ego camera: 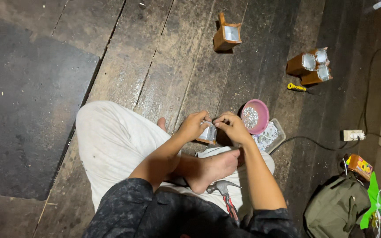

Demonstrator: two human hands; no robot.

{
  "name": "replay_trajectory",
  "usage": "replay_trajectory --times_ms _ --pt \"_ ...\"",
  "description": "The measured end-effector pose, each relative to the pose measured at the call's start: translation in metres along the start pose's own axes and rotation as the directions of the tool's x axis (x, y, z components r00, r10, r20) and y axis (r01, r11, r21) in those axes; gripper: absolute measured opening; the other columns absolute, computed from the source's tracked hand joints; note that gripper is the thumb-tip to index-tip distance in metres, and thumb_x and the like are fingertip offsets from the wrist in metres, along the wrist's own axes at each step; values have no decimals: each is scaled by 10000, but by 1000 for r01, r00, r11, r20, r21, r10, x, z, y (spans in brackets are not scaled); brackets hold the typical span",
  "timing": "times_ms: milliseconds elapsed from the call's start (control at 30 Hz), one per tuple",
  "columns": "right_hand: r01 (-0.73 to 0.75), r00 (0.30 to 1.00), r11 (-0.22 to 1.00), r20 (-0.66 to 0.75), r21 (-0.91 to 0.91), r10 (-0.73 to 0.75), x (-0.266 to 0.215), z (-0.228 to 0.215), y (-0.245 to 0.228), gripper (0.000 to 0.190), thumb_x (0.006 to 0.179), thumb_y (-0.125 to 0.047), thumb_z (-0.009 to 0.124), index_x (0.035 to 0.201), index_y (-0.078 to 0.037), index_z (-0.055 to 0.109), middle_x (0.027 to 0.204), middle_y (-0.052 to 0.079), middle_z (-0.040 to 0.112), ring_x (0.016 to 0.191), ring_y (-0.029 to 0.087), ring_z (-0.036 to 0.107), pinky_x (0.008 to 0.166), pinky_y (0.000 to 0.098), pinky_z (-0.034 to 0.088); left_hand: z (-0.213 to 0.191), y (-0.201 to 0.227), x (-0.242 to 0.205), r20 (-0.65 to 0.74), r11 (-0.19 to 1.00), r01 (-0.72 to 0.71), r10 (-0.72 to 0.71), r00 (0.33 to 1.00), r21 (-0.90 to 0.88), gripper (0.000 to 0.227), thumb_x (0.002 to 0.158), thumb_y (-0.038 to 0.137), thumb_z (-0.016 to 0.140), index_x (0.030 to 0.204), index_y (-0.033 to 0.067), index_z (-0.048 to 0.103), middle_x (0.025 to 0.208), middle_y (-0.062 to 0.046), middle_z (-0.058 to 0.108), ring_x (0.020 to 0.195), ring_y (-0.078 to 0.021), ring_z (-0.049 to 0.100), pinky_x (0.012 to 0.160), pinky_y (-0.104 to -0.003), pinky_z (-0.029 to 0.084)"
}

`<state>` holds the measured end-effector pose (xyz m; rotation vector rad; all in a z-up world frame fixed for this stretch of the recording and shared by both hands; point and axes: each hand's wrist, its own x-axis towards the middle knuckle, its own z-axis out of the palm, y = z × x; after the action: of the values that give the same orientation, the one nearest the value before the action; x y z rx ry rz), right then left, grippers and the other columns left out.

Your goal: The person sits on the floor assembling small wooden boxes. They use a hammer to tap nails into the box corners and a power drill to drive screws into the sides. The person repeatedly picks up nails from a pink bowl and secures the box structure.

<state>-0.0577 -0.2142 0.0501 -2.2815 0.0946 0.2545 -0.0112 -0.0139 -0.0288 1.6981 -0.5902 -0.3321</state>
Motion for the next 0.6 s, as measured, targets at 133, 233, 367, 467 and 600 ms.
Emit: replay_trajectory --times_ms 133,233,367,467,600 --pt "-79 997 987 11 140 78 10 20 40 167 815 -74 829 981 -64 812 1023 160 687 1007 274 630 962 415 472 0 0 0 5 1000 0 0 1000 -4 264 819 64 781 983 113 580 913 -175 742 917 -400 735 768 -455 602" --pt "-348 935 836 88 424 345 11 22 29 180 845 -27 782 1025 -30 775 878 42 620 805 118 587 767 244 496 1 -2 0 -3 1000 2 -2 1000 13 273 813 70 790 984 119 583 885 -188 726 908 -398 734 763 -453 602" --pt "-430 896 743 138 513 423 8 22 31 187 831 12 786 1013 13 744 811 25 553 741 115 581 667 242 532 -1 8 -5 -24 1000 18 -18 1000 -1 275 803 55 789 969 118 579 843 -187 718 878 -401 737 743 -450 594" --pt "-478 867 680 175 555 466 12 26 31 193 836 22 779 1020 33 723 799 37 507 726 143 590 641 299 607 -3 8 -3 -24 998 51 -51 998 -33 269 801 43 783 955 100 569 875 -184 742 899 -405 737 761 -455 586" --pt "-538 828 632 208 557 521 9 21 22 190 844 -6 776 1022 14 712 791 39 509 739 160 616 676 382 662 0 5 -4 -30 994 71 -74 997 -85 283 793 24 782 929 97 545 953 -139 791 936 -368 747 796 -441 581"
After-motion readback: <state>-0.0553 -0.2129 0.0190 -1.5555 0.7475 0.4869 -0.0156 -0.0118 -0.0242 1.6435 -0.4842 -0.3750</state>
